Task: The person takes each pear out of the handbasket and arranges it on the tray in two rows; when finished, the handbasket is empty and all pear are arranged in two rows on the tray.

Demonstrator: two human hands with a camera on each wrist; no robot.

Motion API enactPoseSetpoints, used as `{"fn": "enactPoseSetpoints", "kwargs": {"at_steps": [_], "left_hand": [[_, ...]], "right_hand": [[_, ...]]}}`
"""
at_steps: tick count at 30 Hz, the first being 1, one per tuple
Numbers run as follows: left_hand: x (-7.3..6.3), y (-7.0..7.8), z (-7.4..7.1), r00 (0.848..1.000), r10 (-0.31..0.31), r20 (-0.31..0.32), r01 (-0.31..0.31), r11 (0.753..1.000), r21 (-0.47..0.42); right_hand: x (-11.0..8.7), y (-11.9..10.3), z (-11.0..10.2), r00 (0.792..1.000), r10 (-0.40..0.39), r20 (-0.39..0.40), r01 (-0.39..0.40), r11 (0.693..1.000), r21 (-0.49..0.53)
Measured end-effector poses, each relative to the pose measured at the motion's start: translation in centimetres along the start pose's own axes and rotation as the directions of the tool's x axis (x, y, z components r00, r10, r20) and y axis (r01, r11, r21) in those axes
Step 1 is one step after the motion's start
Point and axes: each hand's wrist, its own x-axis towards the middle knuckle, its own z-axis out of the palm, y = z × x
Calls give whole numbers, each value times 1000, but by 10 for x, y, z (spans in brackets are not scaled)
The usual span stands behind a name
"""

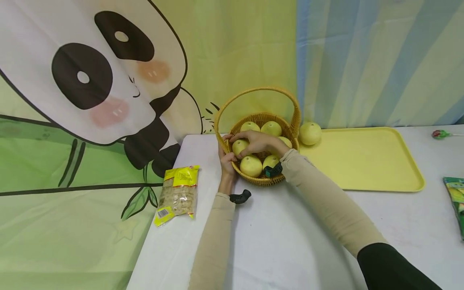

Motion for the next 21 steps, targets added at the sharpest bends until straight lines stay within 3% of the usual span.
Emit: {"fn": "enactPoseSetpoints", "kwargs": {"at_steps": [8,13,21], "left_hand": [[-2,-3,-1,1000,-15,-1,15,1000,-16],[-2,-4,-1,1000,-1,-3,1,1000,-21],[0,-2,0,1000,15,9,-16,1000,15]], "right_hand": [[3,-6,6,997,41,-62,-46,995,-89],[1,-10,7,992,6,-126,-20,994,-112],[-12,-8,-5,957,-32,-288,30,999,-11]]}}
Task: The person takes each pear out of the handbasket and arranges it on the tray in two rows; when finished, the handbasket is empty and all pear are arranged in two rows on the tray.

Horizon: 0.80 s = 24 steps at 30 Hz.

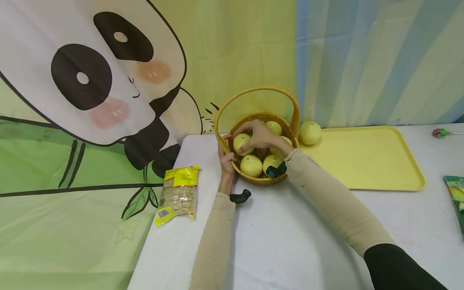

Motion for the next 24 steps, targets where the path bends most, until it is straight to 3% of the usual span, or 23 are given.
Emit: {"fn": "enactPoseSetpoints", "kwargs": {"at_steps": [6,14,17,24], "left_hand": [[2,3,1,1000,-12,-10,13,998,56],[2,3,-2,999,-33,-18,33,999,22],[0,2,-3,999,-37,-21,37,999,16],[-4,3,0,998,-54,-13,53,999,-2]], "right_hand": [[-17,-3,-26,994,22,-103,-13,996,93],[-42,-3,-55,994,25,-103,-9,988,156],[-55,1,-62,993,-1,-114,25,978,209],[-83,5,-63,988,-95,-118,116,976,185]]}}
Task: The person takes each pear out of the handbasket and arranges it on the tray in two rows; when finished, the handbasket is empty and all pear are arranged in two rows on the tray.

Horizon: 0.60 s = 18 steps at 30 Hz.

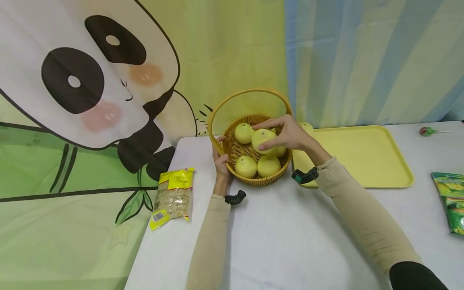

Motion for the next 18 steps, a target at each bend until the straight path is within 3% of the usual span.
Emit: {"fn": "enactPoseSetpoints", "kwargs": {"at_steps": [6,12,15,18], "left_hand": [[-1,-1,1,1000,8,-8,-8,1000,25],[-1,-2,1,1000,15,0,-15,999,31],[-1,-2,1,1000,11,-4,-11,1000,28],[1,-3,0,1000,4,-10,-4,1000,17]], "right_hand": [[-26,-6,-11,999,-8,-33,10,997,77],[-50,-7,-40,992,-20,-128,43,982,185],[-60,-3,-58,978,-3,-208,35,988,150],[-68,5,-74,958,44,-283,-22,997,80]]}}
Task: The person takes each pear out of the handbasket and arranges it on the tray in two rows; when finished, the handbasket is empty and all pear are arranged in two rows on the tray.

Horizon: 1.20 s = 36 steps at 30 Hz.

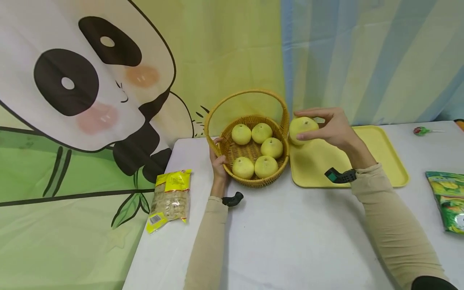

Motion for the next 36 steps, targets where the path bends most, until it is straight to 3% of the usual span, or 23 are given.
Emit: {"fn": "enactPoseSetpoints", "kwargs": {"at_steps": [5,10,20,36], "left_hand": [[1,0,-1,1000,-10,13,10,1000,-3],[2,0,-2,1000,-5,15,5,1000,11],[0,2,0,1000,-10,-3,10,1000,5],[-1,2,0,1000,-6,7,6,1000,-13]], "right_hand": [[-4,16,-28,988,123,-94,-131,987,-90],[-4,38,-50,971,207,-120,-224,964,-146],[-1,88,-62,945,302,-124,-323,919,-227],[1,101,-65,960,274,-50,-277,918,-283]]}}
